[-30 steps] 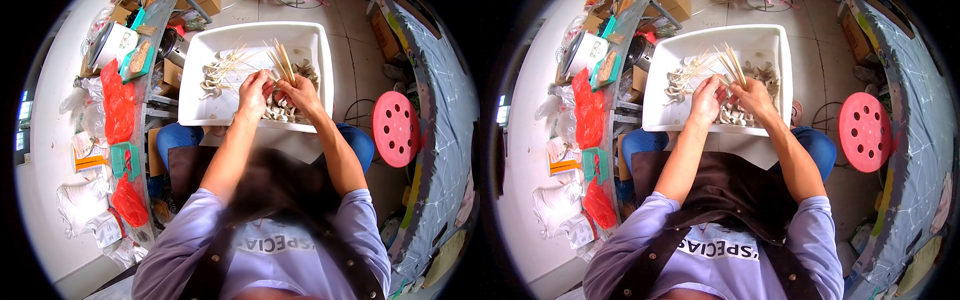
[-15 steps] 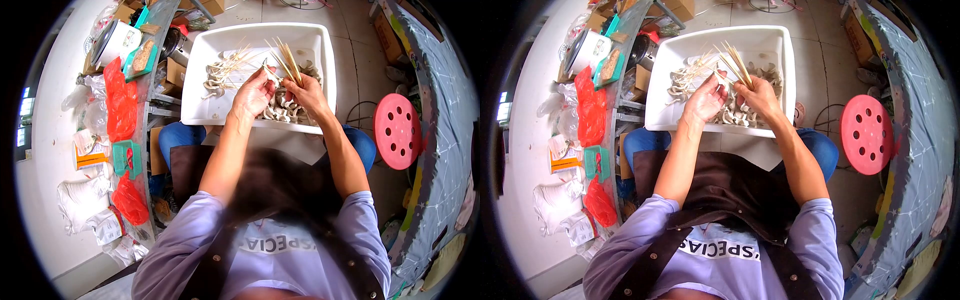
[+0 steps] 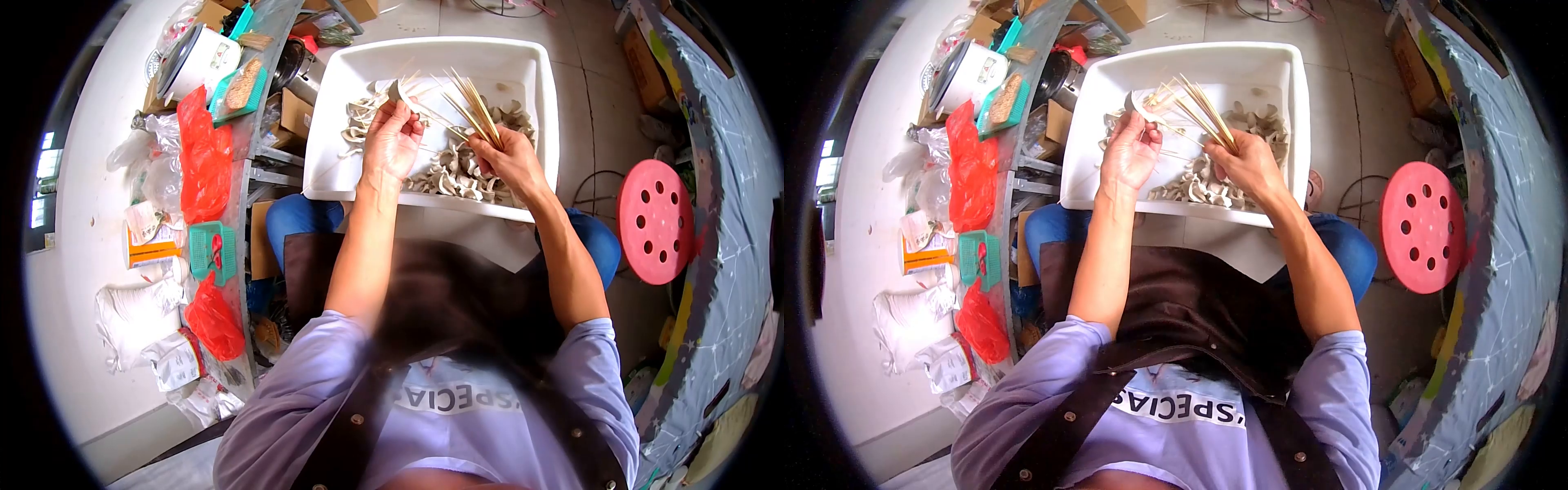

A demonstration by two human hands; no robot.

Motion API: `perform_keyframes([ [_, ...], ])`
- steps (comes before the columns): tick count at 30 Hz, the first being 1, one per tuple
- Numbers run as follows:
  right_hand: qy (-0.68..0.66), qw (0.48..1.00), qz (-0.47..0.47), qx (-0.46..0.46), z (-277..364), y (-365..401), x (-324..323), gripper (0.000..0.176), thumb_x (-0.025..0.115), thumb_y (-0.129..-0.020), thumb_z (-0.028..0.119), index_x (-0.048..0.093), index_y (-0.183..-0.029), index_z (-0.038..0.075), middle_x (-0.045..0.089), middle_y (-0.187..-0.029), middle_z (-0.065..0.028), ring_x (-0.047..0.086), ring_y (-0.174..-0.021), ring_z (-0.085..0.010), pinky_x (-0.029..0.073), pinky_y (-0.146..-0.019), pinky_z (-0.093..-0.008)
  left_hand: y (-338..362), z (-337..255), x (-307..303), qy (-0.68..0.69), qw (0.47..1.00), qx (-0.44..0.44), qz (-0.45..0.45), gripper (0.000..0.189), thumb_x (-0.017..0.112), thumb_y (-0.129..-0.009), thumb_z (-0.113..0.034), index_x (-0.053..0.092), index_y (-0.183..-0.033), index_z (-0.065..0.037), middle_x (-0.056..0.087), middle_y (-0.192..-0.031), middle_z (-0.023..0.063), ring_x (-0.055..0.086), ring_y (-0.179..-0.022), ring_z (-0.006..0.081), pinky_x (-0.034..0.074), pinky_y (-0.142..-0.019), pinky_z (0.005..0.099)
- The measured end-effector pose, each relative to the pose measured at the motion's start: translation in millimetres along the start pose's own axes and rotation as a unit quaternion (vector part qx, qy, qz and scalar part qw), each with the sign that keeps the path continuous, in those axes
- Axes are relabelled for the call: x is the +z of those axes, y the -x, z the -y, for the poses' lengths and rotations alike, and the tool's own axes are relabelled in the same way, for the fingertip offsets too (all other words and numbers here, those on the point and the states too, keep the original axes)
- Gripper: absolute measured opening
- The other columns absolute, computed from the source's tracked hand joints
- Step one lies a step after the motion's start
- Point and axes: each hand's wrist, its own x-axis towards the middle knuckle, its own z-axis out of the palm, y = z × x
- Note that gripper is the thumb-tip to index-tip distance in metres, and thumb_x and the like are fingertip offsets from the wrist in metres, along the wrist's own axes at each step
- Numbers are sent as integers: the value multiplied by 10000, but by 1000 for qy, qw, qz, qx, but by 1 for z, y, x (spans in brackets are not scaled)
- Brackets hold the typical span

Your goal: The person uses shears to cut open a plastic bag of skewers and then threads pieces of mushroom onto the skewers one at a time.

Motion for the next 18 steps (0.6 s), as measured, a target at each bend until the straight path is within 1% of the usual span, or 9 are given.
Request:
perform_keyframes([
  [9,-16,1000,-10,2,2,1,1,189,590,-928,213,611,-875,33,487,-573,29,419,-508,-47,331,-476,-222,0,-1,2,5,1000,13,22,50,669,-855,-80,660,-895,-109,648,-956,39,572,-822,139,495,-760,276],
  [12,-36,999,-9,2,0,1,1,181,595,-928,204,613,-876,31,486,-575,30,415,-506,-46,329,-475,-220,1,0,5,-7,1000,25,15,106,680,-853,-85,598,-918,-103,656,-940,57,582,-764,122,500,-709,252],
  [18,-19,1000,-6,-3,2,1,1,170,592,-931,185,620,-901,21,475,-577,34,407,-509,-45,331,-478,-221,2,-2,7,-22,999,42,17,115,670,-861,-73,610,-954,-102,654,-955,57,583,-775,115,503,-716,237],
])
